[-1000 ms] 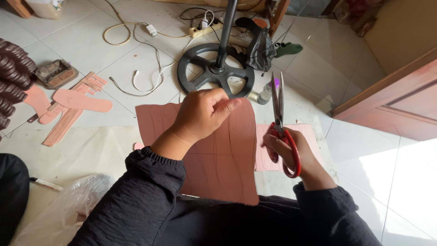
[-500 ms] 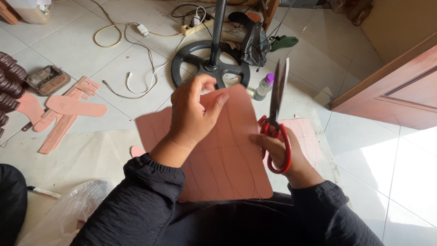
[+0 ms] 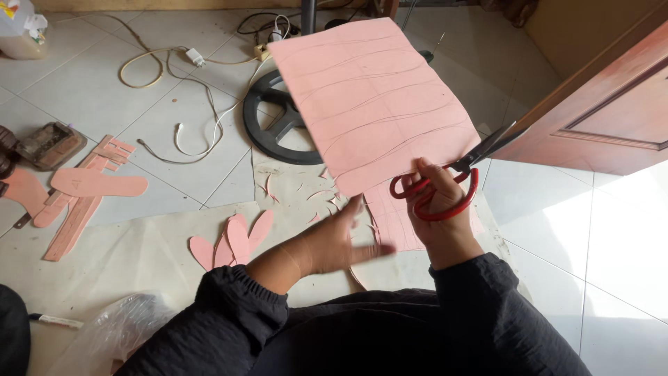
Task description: The person cuts a pink sheet of material along pre-drawn outlines using red-handled scissors. They rotate the sheet to follow the curves and trim the edges to create a finished shape.
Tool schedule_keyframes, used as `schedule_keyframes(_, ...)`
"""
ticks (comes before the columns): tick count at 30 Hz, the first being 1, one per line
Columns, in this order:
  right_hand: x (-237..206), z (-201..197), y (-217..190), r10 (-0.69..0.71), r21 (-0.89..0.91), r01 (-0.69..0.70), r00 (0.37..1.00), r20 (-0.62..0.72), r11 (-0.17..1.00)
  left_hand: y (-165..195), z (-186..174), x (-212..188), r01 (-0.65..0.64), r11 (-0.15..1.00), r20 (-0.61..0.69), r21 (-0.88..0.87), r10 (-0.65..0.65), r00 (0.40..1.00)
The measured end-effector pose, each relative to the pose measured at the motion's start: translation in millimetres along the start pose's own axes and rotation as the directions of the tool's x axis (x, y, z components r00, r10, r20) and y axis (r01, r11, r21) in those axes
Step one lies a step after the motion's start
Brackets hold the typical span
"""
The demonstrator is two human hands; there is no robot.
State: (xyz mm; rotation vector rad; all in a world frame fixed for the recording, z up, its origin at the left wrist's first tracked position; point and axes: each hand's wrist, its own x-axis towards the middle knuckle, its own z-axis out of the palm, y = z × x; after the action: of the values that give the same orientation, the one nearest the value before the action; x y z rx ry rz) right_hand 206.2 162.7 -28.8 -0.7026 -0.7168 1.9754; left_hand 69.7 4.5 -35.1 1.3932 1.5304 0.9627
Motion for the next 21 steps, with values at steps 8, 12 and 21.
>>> schedule_keyframes(8,-15,-1,8,-0.084,-0.082,0.106,0.968,0.238,0.991,-7,-14,11,-0.247,0.589,-0.375,-0.769,-0.103,0.921)
schedule_keyframes(12,4,-8,-7,-0.071,0.073,0.06,0.984,0.164,0.996,-10,-52,5,-0.345,0.56,-0.444,-0.754,-0.048,0.895)
schedule_keyframes(21,16,-30,-30,0.084,-0.198,-0.009,0.923,0.374,0.98,-41,-70,8,-0.405,0.646,-0.526,-0.647,0.006,0.85)
